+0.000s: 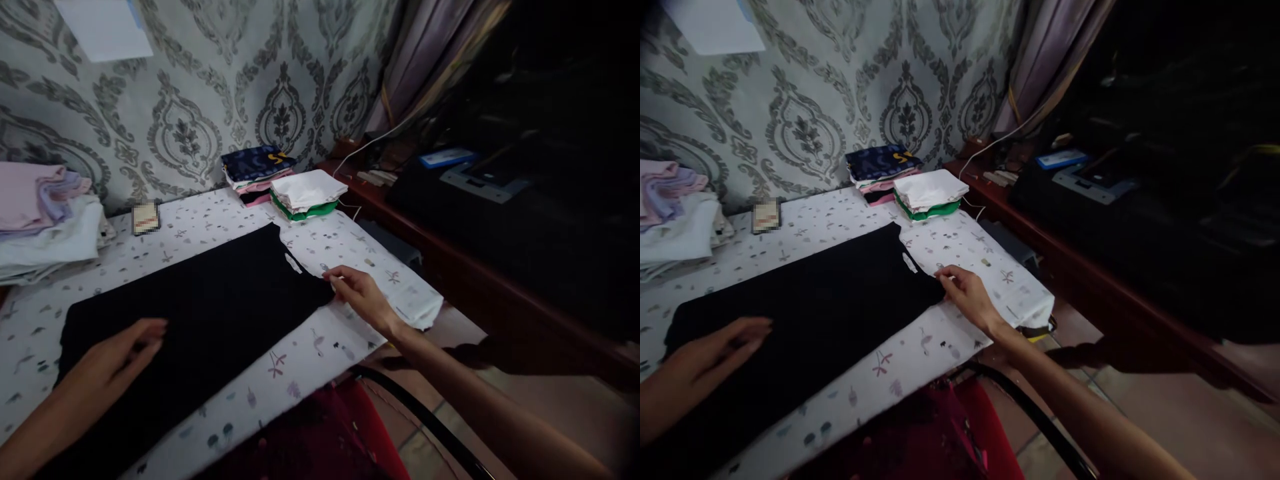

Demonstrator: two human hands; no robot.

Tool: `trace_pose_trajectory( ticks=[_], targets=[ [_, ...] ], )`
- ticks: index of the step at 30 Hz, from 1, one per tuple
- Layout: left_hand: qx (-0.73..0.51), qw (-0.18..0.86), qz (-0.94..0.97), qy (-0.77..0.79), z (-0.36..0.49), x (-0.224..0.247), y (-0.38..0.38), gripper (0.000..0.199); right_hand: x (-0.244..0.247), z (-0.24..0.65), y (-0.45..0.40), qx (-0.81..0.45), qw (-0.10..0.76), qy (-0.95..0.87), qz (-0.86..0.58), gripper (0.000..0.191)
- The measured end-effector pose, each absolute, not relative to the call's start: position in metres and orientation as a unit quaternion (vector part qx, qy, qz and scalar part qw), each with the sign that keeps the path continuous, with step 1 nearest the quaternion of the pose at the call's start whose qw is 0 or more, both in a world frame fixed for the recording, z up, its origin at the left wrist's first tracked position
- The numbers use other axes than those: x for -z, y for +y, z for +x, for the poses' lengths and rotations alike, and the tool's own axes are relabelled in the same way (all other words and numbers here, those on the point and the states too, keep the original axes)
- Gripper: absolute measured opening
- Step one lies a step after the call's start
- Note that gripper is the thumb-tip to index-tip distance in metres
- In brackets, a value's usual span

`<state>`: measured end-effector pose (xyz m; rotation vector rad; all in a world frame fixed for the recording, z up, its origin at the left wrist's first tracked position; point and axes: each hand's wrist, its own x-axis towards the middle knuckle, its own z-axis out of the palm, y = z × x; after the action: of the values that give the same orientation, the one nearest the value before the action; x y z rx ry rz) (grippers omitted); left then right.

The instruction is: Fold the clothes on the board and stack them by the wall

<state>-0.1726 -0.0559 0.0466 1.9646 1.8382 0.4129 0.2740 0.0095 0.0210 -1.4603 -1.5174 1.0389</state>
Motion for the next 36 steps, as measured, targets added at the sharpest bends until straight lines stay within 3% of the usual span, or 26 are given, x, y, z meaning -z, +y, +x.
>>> trace_pose_trajectory(
  ticks=[3,8,17,24,33,36],
  targets=[
    [-0.172,0.258,0.728,0.611,-0.101,-0.061,0.005,0.054,-0.015,0.279,0.007,-0.383,0.319,-0.644,-0.58,0.033],
    [-0.094,0.195,0.728,0.65,-0.039,-0.046,0.06,0.055,-0.01,0.281,0.003,-0.33,0.309,-0.692,-0.562,0.039],
    [-0.075,0.287,0.721,0.626,-0.042,-0.036,0.073,0.024,-0.002,0.294,0.009,-0.357,0.272,-0.729,-0.517,0.053],
    [-0.087,0.081,0.761,0.638,-0.015,-0.039,0.084,0.036,-0.002,0.298,0.011,-0.367,0.286,-0.728,-0.503,0.052],
    [-0.046,0.159,0.765,0.622,-0.004,-0.03,0.096,0.009,-0.004,0.304,0.013,-0.436,0.31,-0.697,-0.478,0.045],
    [-0.08,0.122,0.767,0.625,0.0,-0.029,0.091,0.023,-0.003,0.305,0.013,-0.451,0.314,-0.69,-0.472,0.045]
  ],
)
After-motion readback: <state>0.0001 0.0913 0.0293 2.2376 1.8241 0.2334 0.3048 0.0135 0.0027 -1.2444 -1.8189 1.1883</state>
